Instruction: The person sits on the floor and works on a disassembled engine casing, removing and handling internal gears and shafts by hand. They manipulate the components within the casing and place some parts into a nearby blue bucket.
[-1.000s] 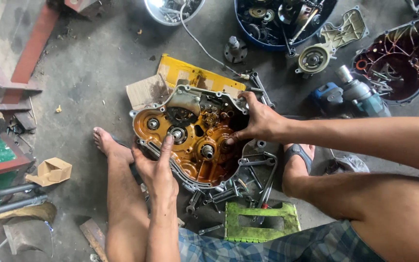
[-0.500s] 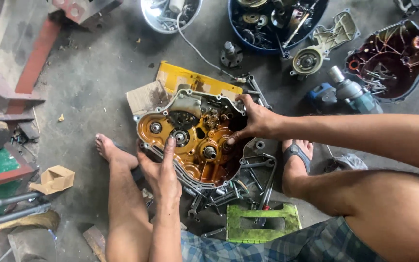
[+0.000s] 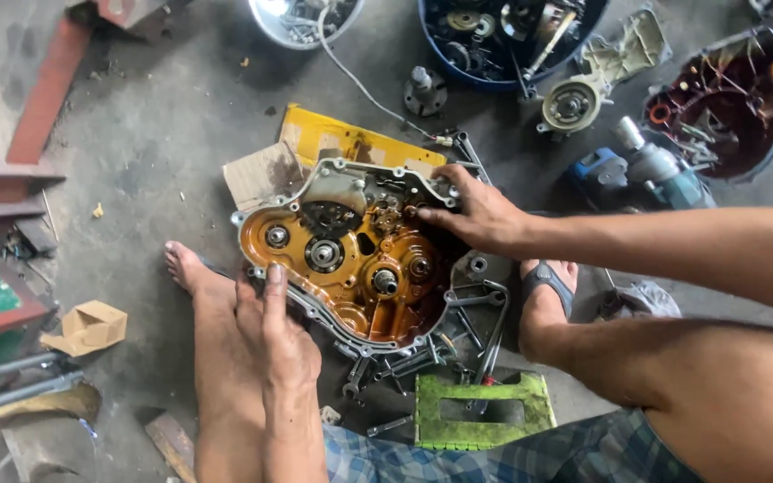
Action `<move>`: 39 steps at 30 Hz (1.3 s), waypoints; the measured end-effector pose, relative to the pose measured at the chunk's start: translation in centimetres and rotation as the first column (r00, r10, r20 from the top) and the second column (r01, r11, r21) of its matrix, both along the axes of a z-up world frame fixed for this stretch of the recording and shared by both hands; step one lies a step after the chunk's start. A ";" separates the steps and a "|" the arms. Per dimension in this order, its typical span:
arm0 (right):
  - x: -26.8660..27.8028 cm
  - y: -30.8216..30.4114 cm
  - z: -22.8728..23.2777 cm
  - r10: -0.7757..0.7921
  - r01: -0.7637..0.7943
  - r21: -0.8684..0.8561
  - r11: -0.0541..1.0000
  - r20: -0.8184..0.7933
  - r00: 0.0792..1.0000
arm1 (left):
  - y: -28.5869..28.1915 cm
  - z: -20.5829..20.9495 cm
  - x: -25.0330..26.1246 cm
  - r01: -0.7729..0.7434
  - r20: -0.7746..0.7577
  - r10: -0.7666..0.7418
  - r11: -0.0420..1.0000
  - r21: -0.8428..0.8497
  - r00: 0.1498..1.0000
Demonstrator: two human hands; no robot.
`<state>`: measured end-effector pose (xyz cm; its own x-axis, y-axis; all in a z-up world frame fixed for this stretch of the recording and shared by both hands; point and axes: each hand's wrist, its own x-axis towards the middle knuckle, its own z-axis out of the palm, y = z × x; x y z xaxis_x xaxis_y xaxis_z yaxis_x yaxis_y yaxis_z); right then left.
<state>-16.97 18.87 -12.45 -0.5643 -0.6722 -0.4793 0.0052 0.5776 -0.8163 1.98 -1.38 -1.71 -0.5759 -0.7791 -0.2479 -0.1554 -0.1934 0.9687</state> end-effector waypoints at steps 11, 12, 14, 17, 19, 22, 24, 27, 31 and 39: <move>0.3 -0.4 3.8 -0.027 0.023 -0.048 0.999 -0.085 0.996 | -0.6 0.9 0.0 -0.020 -0.027 0.021 0.999 0.046 0.999; 0.2 -0.5 4.2 -0.028 0.025 -0.041 0.999 -0.057 0.998 | -0.8 1.1 -0.2 -0.014 -0.030 0.015 0.999 0.047 0.999; 1.3 0.2 2.8 -0.005 0.000 -0.061 0.998 -0.081 0.997 | 0.0 1.6 0.4 -0.031 -0.027 0.032 0.998 0.053 0.999; 1.1 -0.1 1.9 -0.018 0.007 -0.075 0.997 -0.147 0.989 | -0.4 2.1 -0.2 -0.010 -0.050 0.013 0.998 0.056 0.999; 0.9 0.0 2.1 -0.017 0.007 -0.060 0.998 -0.167 0.986 | 0.3 2.4 -0.2 -0.006 -0.057 0.010 0.998 0.065 0.998; 0.3 -0.2 3.0 -0.005 0.007 0.020 1.000 -0.090 0.996 | 0.8 3.0 -0.4 0.007 -0.075 -0.001 0.997 0.074 0.997; -0.3 -0.1 3.5 0.022 -0.023 0.120 0.993 0.009 1.000 | 1.3 2.9 -0.5 0.025 -0.092 -0.018 0.997 0.070 0.996; -0.1 -0.1 2.6 0.056 -0.057 0.139 0.989 0.013 0.998 | 1.4 3.0 -0.1 0.045 -0.079 -0.041 0.998 0.046 0.996; -0.4 -0.4 4.0 0.064 -0.064 0.135 0.989 0.008 0.998 | 0.9 2.5 0.4 0.007 0.040 -0.008 1.000 0.029 0.999; 0.1 -0.4 4.9 0.022 -0.019 0.063 0.998 -0.047 0.999 | 0.8 2.6 1.4 0.042 0.061 -0.046 0.997 0.059 0.997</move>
